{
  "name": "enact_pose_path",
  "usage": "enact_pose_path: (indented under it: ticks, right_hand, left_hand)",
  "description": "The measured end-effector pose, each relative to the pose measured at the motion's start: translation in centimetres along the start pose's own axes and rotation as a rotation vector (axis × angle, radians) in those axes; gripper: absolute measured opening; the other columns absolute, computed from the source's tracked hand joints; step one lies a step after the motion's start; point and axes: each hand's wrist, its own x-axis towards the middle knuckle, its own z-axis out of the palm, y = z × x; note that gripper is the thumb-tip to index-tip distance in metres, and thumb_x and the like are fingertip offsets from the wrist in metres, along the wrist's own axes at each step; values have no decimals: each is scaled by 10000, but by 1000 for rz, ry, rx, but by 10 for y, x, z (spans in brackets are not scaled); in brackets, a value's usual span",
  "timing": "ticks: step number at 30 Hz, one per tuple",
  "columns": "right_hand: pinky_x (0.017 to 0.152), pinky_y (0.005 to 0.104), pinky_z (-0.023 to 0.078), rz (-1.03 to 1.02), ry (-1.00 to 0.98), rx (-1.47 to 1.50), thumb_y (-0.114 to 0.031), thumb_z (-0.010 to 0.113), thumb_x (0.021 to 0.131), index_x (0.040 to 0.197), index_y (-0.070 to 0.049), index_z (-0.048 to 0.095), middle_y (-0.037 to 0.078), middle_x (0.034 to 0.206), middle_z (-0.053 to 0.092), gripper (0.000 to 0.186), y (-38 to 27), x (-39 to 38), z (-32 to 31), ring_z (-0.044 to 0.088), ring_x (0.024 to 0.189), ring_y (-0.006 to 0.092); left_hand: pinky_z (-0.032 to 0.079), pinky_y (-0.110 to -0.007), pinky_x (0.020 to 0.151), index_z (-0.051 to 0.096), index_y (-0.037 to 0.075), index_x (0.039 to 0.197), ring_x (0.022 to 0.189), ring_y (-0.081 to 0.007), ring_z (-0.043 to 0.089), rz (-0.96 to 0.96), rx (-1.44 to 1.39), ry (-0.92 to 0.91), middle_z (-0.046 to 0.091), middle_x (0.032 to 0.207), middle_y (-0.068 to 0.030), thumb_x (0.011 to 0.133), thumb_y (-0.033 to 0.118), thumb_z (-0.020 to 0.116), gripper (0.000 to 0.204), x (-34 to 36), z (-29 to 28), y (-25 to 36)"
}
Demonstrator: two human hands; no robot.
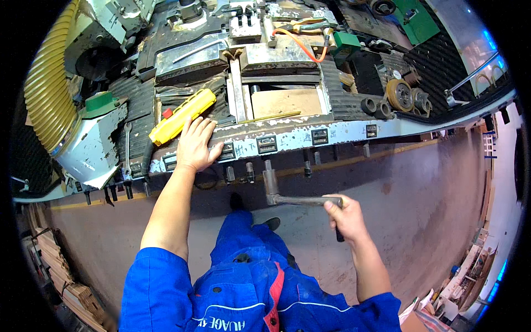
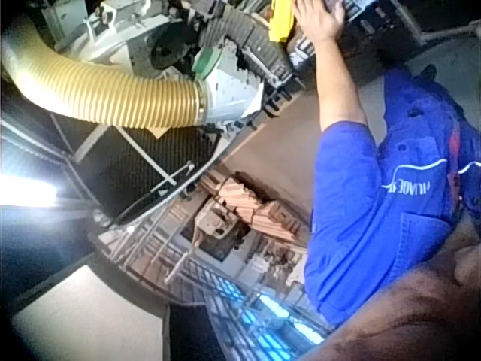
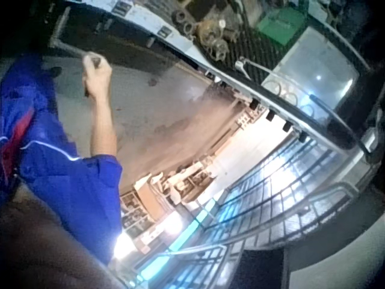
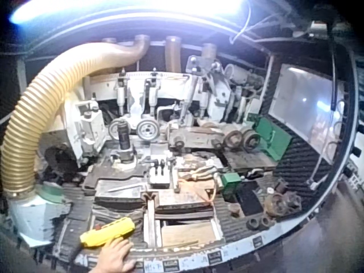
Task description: The person adjusts components on a woodworking machine using a wrench and a dial indicator, then operates the control panel and feeds a wooden plank through the machine.
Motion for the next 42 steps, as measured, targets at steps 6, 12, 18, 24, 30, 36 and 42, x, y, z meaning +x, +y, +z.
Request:
enact_pose_path:
  ticks: [6,12,18,24,30,36,42]
  right_hand:
    - [481,239,436,-93,26,-36,-210,767,970,1219,21,692,-20,741,625,347,-10,-29,33,529,564,44]
    - [485,235,435,-45,16,70,-175,764,968,1281,20,668,-23,738,622,382,-25,-23,31,526,561,45]
    - [505,222,439,-68,-6,-72,-119,769,950,1321,-16,661,-14,767,635,400,-41,-30,42,542,596,42]
    - [578,226,454,-176,-86,-13,-70,721,969,1333,-18,638,-9,842,672,377,-38,-53,76,566,684,38]
    - [647,278,518,-342,-19,-262,-102,751,933,1302,-36,661,47,850,689,385,-46,-61,92,604,726,78]
    - [542,256,394,-286,34,-120,-92,729,939,1304,-42,649,-34,644,505,377,-43,-52,89,453,607,31]
    - [461,230,443,-133,-20,29,-44,702,964,1317,-64,638,-39,711,581,359,-44,-39,61,550,547,43]
  left_hand:
    - [257,-500,1259,609,74,1375,1388,-337,494,12,-14,0,605,1418,-149,858,407,706,622,0,0,-1]
    - [255,-496,1261,604,71,1376,1378,-336,499,19,-7,0,606,1412,-148,849,404,713,632,1,1,-2]
    - [253,-492,1263,602,72,1380,1373,-334,506,14,-12,-1,608,1409,-149,852,405,711,634,1,0,-2]
    - [253,-492,1263,606,73,1376,1369,-334,511,11,-18,7,614,1400,-151,853,402,710,626,0,0,-2]
    - [254,-491,1263,616,72,1365,1373,-328,510,21,-7,21,616,1402,-149,851,405,710,620,1,0,-2]
    - [254,-485,1264,621,78,1372,1379,-316,506,22,11,22,617,1408,-139,867,428,700,620,0,2,-2]
    - [249,-493,1264,621,71,1367,1372,-312,512,3,-12,-5,618,1402,-142,860,451,701,639,-1,1,-2]
